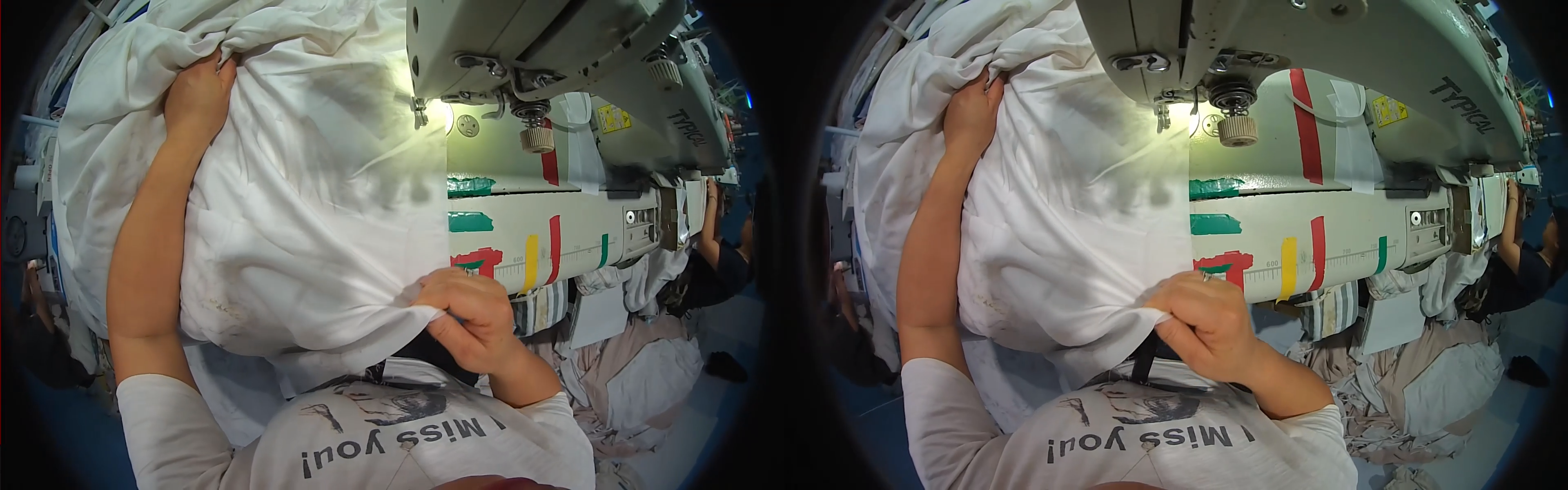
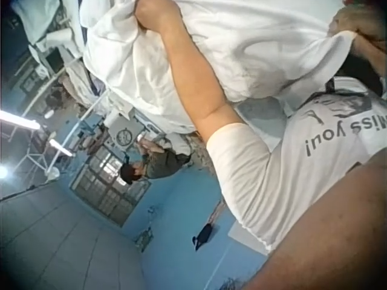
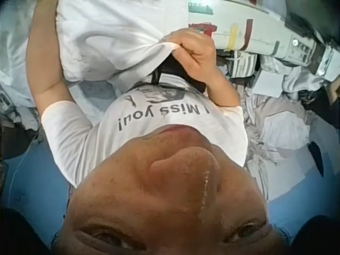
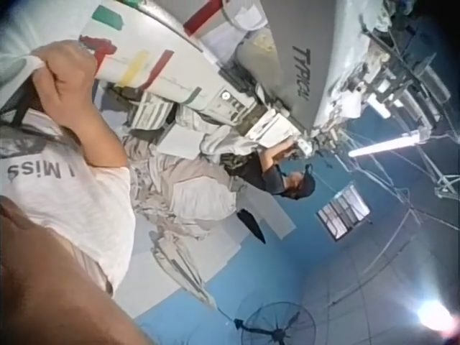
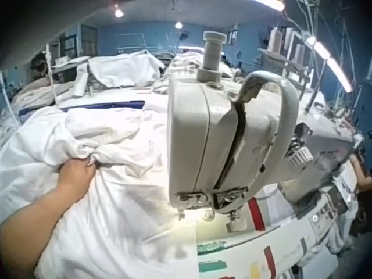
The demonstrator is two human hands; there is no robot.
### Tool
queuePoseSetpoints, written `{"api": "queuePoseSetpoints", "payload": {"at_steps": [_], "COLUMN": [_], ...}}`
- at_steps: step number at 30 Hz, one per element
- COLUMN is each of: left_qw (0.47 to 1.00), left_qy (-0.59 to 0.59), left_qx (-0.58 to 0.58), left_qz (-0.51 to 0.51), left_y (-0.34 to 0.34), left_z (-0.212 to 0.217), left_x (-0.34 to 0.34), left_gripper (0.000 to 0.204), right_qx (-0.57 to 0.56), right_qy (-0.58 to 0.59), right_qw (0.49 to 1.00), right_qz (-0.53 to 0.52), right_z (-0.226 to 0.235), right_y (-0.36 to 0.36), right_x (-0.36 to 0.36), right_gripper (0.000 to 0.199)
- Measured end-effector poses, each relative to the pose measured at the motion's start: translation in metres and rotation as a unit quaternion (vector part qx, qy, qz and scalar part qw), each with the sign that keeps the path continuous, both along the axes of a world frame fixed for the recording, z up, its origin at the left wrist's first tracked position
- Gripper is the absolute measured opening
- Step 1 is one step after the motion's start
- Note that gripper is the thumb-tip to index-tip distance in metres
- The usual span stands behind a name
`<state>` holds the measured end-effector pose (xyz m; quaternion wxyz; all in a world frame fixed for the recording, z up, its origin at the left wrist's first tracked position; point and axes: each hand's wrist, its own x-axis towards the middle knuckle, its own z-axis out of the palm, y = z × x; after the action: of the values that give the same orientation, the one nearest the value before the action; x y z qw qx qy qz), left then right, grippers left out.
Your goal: Sewing the edges of white fabric pillow covers using an industrial sewing machine.
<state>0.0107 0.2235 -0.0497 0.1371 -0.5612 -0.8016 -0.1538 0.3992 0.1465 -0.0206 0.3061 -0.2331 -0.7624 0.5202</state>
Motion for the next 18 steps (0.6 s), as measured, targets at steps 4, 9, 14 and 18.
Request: {"api": "queuePoseSetpoints", "payload": {"at_steps": [4,9,14,18], "left_qw": [1.000,0.987,0.873,0.925], "left_qy": [-0.001,-0.044,-0.297,-0.286], "left_qx": [-0.003,0.081,0.015,0.042], "left_qz": [-0.001,-0.131,-0.386,-0.245], "left_y": [0.001,-0.043,-0.169,-0.183], "left_z": [0.004,0.035,0.083,0.067], "left_x": [-0.008,0.025,0.179,0.176], "left_gripper": [0.036,0.048,0.065,0.050], "right_qx": [0.011,-0.006,0.138,0.218], "right_qy": [0.005,-0.002,0.019,0.046], "right_qw": [1.000,1.000,0.990,0.974], "right_qz": [-0.016,-0.020,-0.026,-0.050], "right_z": [-0.002,0.007,0.030,0.036], "right_y": [0.006,0.000,-0.002,-0.004], "right_x": [-0.004,-0.006,-0.022,-0.041], "right_gripper": [0.010,0.008,0.014,0.015]}}
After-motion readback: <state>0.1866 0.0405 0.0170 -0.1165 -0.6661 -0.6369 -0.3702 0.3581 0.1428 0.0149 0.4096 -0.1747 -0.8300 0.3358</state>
